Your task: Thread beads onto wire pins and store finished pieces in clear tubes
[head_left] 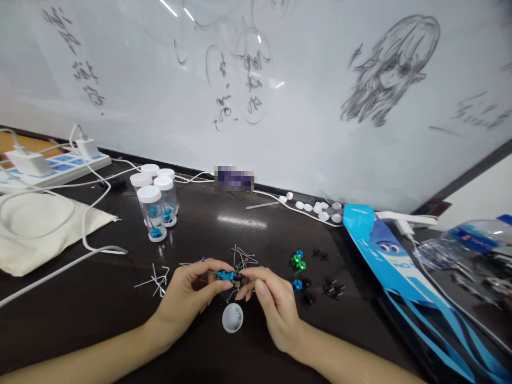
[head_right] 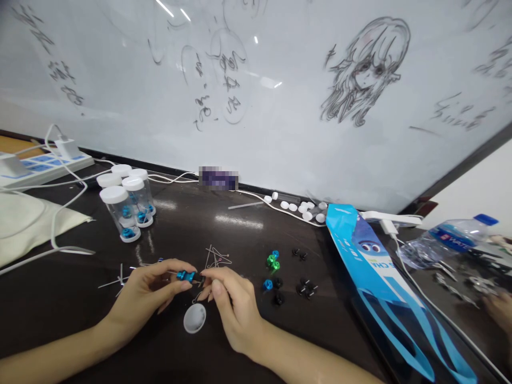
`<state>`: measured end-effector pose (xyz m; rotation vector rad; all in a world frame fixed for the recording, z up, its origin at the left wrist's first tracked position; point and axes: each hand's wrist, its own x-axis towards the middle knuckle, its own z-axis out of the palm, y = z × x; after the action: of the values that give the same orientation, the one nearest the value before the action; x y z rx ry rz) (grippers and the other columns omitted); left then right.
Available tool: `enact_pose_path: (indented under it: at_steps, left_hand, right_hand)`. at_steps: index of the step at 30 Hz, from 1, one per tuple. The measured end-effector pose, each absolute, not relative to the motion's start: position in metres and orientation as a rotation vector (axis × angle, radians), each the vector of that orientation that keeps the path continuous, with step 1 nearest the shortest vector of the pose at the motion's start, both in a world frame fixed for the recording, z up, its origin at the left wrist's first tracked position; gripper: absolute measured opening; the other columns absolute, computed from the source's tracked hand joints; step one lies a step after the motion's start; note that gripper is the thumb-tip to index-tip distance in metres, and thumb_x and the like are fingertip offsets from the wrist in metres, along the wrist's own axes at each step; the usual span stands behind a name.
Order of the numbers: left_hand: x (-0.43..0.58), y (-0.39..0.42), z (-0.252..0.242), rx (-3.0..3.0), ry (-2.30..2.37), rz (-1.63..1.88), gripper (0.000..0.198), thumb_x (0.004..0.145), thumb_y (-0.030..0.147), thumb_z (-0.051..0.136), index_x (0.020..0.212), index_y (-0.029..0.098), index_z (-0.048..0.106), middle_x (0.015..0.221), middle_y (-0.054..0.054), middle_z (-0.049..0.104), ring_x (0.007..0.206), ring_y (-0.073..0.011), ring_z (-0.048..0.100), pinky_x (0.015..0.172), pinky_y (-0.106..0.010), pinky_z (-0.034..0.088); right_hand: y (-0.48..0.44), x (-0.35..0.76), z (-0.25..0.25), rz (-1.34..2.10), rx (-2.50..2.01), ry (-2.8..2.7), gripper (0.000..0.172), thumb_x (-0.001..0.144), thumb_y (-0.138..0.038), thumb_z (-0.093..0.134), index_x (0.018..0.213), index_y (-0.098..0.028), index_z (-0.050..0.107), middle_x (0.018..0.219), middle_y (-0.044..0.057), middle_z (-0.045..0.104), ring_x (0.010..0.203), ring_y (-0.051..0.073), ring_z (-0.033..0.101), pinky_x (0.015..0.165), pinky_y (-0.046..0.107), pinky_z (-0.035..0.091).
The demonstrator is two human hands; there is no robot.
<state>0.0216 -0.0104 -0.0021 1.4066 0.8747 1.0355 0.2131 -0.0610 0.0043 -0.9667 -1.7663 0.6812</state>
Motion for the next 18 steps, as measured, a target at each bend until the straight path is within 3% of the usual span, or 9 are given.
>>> enact_pose_path:
  at_steps: [18]
  left_hand:
    - [0.0220,-0.0106,-0.0026,1.413,0.884,1.027,0.018,0.074,0.029,0.074,0.089,0.019,0.075,0.053,0.004,0.057,0.037,-0.0058,0.041,0.038,-0.016,0.032]
  right_hand:
    - [-0.0594,0.2126,0.0055,0.676,-0.957,-1.758,0.029,0.103,-0.024,0.036,0.120,-0.022,0.059,0.081,0.004,0.070,0.073,0.016,0.066,0.071,0.031,0.052]
